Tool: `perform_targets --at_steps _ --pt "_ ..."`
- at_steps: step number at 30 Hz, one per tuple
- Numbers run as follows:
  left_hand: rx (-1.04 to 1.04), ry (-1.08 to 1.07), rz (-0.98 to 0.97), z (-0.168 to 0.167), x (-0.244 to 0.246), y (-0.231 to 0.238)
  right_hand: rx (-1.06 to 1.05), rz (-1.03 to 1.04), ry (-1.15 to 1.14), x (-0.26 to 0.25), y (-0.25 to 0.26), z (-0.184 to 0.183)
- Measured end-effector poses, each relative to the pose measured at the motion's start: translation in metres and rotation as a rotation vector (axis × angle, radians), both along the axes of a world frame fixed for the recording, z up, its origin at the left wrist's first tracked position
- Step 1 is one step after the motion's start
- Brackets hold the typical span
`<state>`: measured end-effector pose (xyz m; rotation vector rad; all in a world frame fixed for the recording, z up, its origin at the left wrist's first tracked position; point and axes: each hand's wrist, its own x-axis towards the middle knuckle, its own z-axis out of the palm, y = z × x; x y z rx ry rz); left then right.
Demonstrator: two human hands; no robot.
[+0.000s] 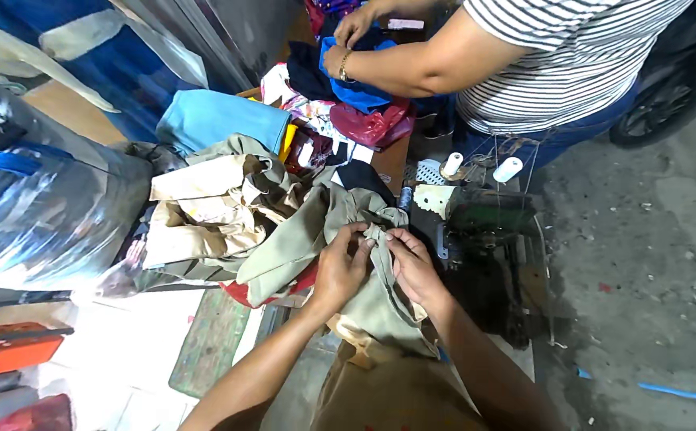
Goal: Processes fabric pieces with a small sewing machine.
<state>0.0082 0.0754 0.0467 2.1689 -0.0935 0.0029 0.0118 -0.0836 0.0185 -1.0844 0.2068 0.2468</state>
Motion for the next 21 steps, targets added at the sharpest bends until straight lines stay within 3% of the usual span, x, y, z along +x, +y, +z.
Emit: perform_targets --at_steps 3,7,9,12,17,19,21 --pt "0.141 0.046 0.02 0.012 -0.003 0.006 0.027 0.028 0.048 -0.007 0.0 -0.002" --pt "0.444 -0.323 -0.323 0.021 0.019 0.012 -0.221 0.016 -0.095 -0.014 0.004 -0.003" --pt "0.533 -0.391 -0.428 0.025 0.032 0.014 -0.293 -0.011 -0.16 -0.014 0.001 -0.004" --pt "0.458 -0.223 -0.56 0.037 0.048 0.017 -0.388 0.023 -0.293 -0.021 -0.006 -0.006" --pt "0.317 0.217 -0.659 0.056 0.071 0.006 -0.43 0.132 -0.305 -0.05 -0.014 -0.026" --pt "0.371 0.27 -0.733 0.055 0.082 -0.003 -0.416 0.081 -0.299 -0.062 -0.019 -0.027" --pt "0.521 0.185 -0.786 0.052 0.087 -0.028 -0.446 -0.03 -0.246 -0.072 -0.025 -0.026"
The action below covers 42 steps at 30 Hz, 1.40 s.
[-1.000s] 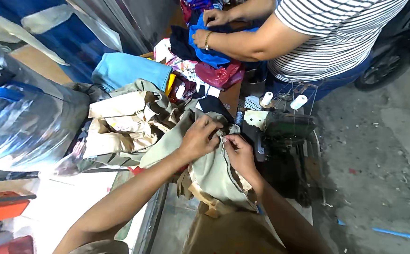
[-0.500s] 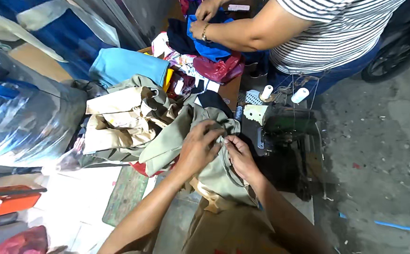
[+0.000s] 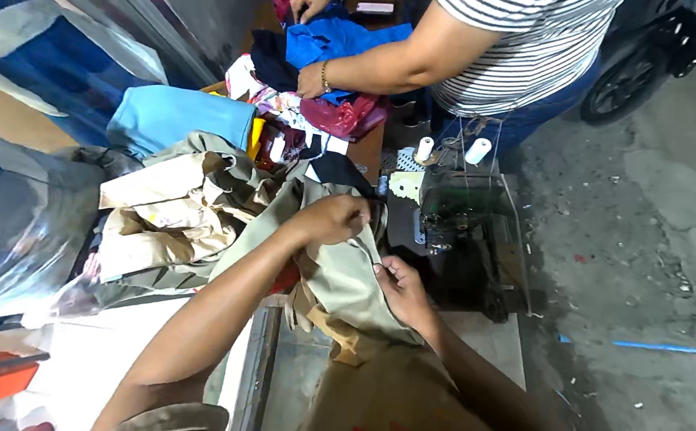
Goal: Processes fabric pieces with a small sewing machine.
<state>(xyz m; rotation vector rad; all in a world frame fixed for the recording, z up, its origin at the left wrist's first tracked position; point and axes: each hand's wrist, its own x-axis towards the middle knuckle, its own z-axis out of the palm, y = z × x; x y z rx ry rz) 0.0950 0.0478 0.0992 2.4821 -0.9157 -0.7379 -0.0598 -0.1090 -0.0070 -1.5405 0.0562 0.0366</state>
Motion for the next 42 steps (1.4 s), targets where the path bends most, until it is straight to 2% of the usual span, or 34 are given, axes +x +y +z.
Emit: perform_targets --at_steps 2,4,6,8,10,11,13,15,16,18,20,21,23,26,30,33,36,42 --pt "0.087 -0.162 -0.084 -0.015 -0.006 -0.041 -0.036 -0.14 0.068 -0.011 -0.008 -0.003" --pt "0.11 -0.242 -0.099 -0.051 -0.021 -0.078 -0.067 -0.236 0.198 -0.024 -0.018 -0.016" --pt "0.088 -0.264 -0.046 -0.087 -0.033 -0.096 -0.06 -0.26 0.338 -0.034 -0.03 -0.034" --pt "-0.036 -0.343 0.084 -0.113 -0.046 -0.099 -0.07 -0.221 0.414 -0.04 -0.041 -0.045" --pt "-0.148 -0.493 0.158 -0.126 -0.057 -0.098 -0.12 -0.166 0.44 -0.04 -0.051 -0.05" --pt "-0.155 -0.491 0.167 -0.127 -0.061 -0.098 -0.178 -0.111 0.449 -0.038 -0.058 -0.05" --pt "-0.068 -0.334 0.187 -0.115 -0.063 -0.102 -0.352 -0.013 0.433 -0.03 -0.073 -0.042" --pt "0.088 -0.111 0.213 -0.099 -0.06 -0.108 -0.57 -0.015 0.296 -0.019 -0.085 -0.019" --pt "0.127 -0.055 0.232 -0.093 -0.059 -0.111 -0.689 -0.064 0.142 -0.011 -0.089 -0.005" --pt "0.096 -0.052 0.272 -0.091 -0.064 -0.11 -0.88 -0.188 -0.296 0.017 -0.097 0.02" --pt "0.023 -0.125 0.284 -0.098 -0.067 -0.107 -0.996 -0.127 -0.595 0.059 -0.104 0.052" --pt "0.008 -0.153 0.279 -0.103 -0.068 -0.106 -1.056 -0.034 -0.637 0.082 -0.105 0.069" --pt "0.042 -0.162 0.238 -0.11 -0.069 -0.104 -1.162 0.196 -0.58 0.129 -0.101 0.09" --pt "0.121 -0.153 0.173 -0.109 -0.072 -0.106 -1.325 0.673 -0.09 0.188 -0.085 0.118" --pt "0.137 -0.218 0.114 -0.111 -0.077 -0.108 -1.543 1.0 0.301 0.219 -0.064 0.122" --pt "0.114 -0.252 0.101 -0.115 -0.077 -0.107 -1.688 1.078 0.398 0.23 -0.057 0.125" --pt "0.099 -0.248 0.121 -0.117 -0.072 -0.109 -1.69 1.052 0.43 0.241 -0.06 0.119" --pt "0.109 -0.231 0.21 -0.117 -0.07 -0.117 -1.71 0.945 0.232 0.236 -0.058 0.101"
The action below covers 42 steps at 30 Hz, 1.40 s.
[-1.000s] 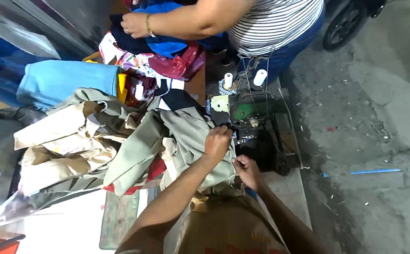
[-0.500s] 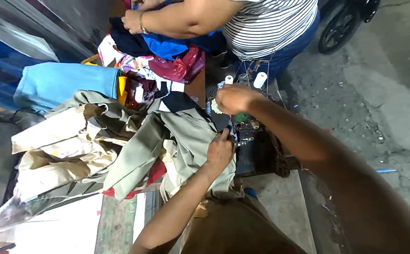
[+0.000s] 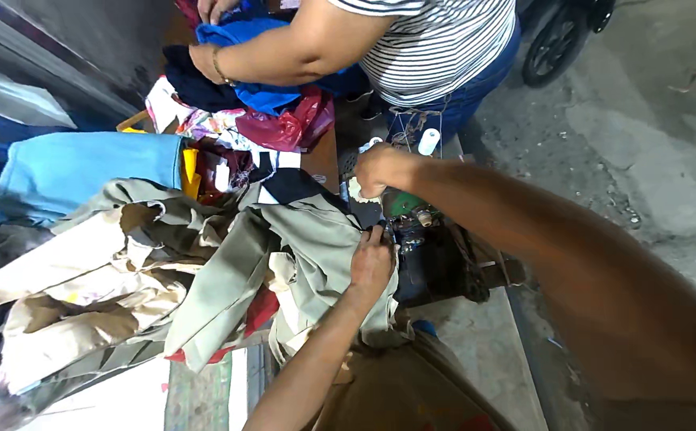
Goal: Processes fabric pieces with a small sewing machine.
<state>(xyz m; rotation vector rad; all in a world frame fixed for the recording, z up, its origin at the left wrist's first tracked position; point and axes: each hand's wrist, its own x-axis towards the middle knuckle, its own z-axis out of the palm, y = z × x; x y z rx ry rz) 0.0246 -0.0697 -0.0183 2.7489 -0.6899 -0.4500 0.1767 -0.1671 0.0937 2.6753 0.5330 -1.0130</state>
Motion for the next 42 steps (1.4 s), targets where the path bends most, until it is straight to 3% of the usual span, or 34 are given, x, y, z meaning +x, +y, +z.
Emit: perform_targets --at_steps 4,8,14,18,20,22,24,26,27,29,31,36,42 --pt "-0.008 0.044 0.031 0.001 0.004 -0.001 0.081 0.018 -0.075 -0.003 0.003 0.0" --pt "-0.045 0.022 0.061 -0.003 0.013 -0.007 -0.071 -0.104 -0.167 -0.021 0.018 0.02" --pt "-0.243 -0.245 0.098 -0.027 0.003 -0.005 0.147 -0.217 -0.109 -0.022 -0.003 0.016" --pt "-0.312 -0.288 0.098 -0.034 0.004 -0.002 0.19 -0.167 -0.148 -0.022 -0.005 0.016" --pt "-0.352 -0.291 0.095 -0.037 0.004 0.002 0.436 -0.003 -0.413 -0.031 -0.015 0.01" --pt "-0.408 -0.281 0.085 -0.041 0.005 0.004 0.814 0.042 -0.862 -0.049 -0.032 0.001" --pt "-0.469 -0.322 0.066 -0.046 0.005 0.006 1.11 -0.175 -1.271 -0.076 -0.065 -0.01" --pt "-0.46 -0.497 0.042 -0.052 0.0 0.01 1.281 -0.627 -1.414 -0.112 -0.109 -0.047" --pt "-0.427 -0.623 0.041 -0.053 0.0 0.01 1.323 -0.853 -1.31 -0.13 -0.13 -0.071" --pt "-0.346 -0.772 0.03 -0.054 -0.001 0.014 1.431 -1.172 -0.805 -0.164 -0.157 -0.119" --pt "-0.295 -0.687 0.017 -0.048 -0.001 0.015 1.458 -1.24 -0.432 -0.175 -0.167 -0.153" --pt "-0.261 -0.389 0.035 -0.029 -0.012 0.017 1.445 -1.177 -0.354 -0.161 -0.182 -0.176" --pt "-0.32 -0.267 0.0 -0.03 -0.007 0.023 0.979 -1.577 -0.181 -0.123 -0.175 -0.153"
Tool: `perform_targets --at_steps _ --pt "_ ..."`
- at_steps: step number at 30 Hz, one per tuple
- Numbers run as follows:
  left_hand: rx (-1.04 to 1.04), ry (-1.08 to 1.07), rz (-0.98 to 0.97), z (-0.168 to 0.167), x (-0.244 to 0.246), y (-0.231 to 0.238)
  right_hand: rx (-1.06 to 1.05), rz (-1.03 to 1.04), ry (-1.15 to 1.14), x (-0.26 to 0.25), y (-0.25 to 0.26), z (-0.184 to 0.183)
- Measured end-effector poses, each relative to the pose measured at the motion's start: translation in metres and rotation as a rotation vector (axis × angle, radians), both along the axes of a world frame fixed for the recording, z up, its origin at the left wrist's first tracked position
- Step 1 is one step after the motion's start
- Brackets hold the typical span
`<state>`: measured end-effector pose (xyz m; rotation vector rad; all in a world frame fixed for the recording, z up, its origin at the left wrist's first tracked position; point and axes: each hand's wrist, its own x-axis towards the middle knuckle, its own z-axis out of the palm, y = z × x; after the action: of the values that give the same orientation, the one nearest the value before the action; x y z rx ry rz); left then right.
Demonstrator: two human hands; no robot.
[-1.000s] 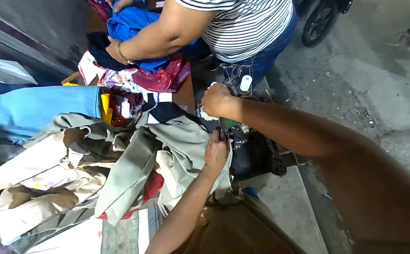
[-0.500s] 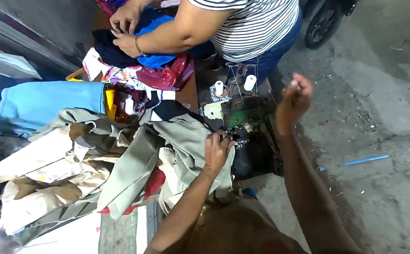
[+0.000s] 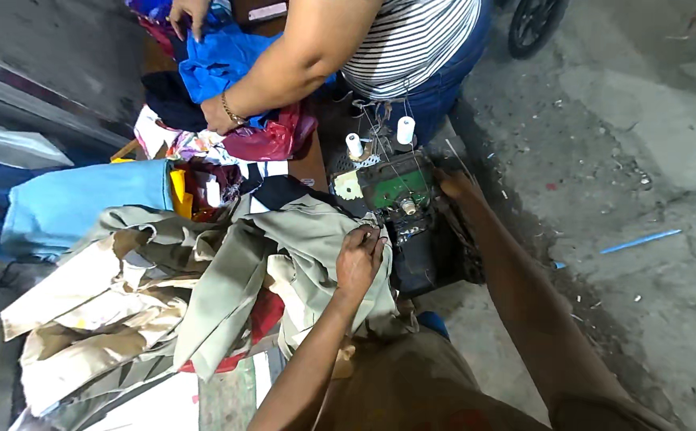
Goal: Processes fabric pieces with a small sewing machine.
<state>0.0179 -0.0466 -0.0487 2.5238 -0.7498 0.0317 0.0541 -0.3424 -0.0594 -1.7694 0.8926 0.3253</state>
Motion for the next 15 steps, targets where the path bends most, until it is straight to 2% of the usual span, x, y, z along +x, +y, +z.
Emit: perform_targets --at_steps 2,4,6,7,9,12,15 --pt "0.018 0.028 -0.018 0.0 0.003 0.003 0.098 -0.151 -0.026 -0.016 0.012 -0.018" --pt "0.003 0.03 -0.033 0.002 0.007 0.003 0.096 -0.254 -0.208 -0.055 0.044 -0.031" --pt "-0.008 0.036 -0.036 0.004 0.009 0.001 0.031 -0.239 -0.329 -0.091 0.088 -0.028" --pt "-0.008 0.042 -0.036 0.004 0.008 0.002 0.072 -0.2 -0.333 -0.105 0.112 -0.025" --pt "0.001 0.055 -0.033 0.002 0.007 0.002 0.322 -0.199 -0.286 -0.118 0.149 -0.022" --pt "0.007 0.045 -0.026 0.002 0.008 0.0 0.694 -0.317 -0.282 -0.117 0.17 -0.025" --pt "0.026 0.034 -0.021 0.004 0.01 0.0 0.804 -0.34 -0.301 -0.111 0.166 -0.025"
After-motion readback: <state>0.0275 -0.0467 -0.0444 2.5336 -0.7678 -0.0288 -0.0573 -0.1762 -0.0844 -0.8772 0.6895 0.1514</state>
